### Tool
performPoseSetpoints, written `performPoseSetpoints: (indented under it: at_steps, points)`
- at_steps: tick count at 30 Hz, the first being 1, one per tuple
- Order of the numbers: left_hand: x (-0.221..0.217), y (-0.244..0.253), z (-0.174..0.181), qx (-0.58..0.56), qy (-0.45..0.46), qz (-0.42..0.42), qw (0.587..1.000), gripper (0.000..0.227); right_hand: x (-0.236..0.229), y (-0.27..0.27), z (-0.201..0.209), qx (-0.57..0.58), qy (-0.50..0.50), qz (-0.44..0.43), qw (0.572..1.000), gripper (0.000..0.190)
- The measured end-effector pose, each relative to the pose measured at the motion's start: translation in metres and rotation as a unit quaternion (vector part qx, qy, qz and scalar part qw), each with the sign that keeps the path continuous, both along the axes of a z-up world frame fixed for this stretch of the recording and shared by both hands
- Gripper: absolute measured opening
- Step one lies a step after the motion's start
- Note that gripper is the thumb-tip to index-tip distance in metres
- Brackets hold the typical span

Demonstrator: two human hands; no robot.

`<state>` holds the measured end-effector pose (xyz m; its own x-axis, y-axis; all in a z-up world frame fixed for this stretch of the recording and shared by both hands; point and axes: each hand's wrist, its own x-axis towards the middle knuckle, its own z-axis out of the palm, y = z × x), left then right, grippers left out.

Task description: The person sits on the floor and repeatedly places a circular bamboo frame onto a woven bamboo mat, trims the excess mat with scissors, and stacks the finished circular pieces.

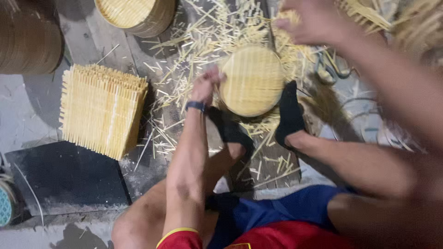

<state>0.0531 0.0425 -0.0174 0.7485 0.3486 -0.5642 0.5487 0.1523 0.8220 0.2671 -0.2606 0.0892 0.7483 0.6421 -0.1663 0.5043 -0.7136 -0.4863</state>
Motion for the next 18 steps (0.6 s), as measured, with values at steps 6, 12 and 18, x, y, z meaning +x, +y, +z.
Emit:
performPoseSetpoints:
  at_steps: [6, 12, 18]
  points:
    - [0.006, -0.072, 0.114, 0.296, -0.349, -0.104, 0.883, 0.043, -0.043, -0.154, 0.076, -0.270, 0.038, -0.018, 0.962, 0.050]
    - [-0.067, -0.153, 0.071, 0.431, -0.111, -0.357, 0.821, 0.039, -0.069, -0.185, -0.107, -0.097, 0.167, -0.110, 0.975, 0.042]
    - [-0.129, -0.135, 0.009, 0.492, -0.054, -0.347, 0.797, 0.035, -0.091, -0.191, -0.231, -0.039, -0.043, -0.183, 0.981, 0.061]
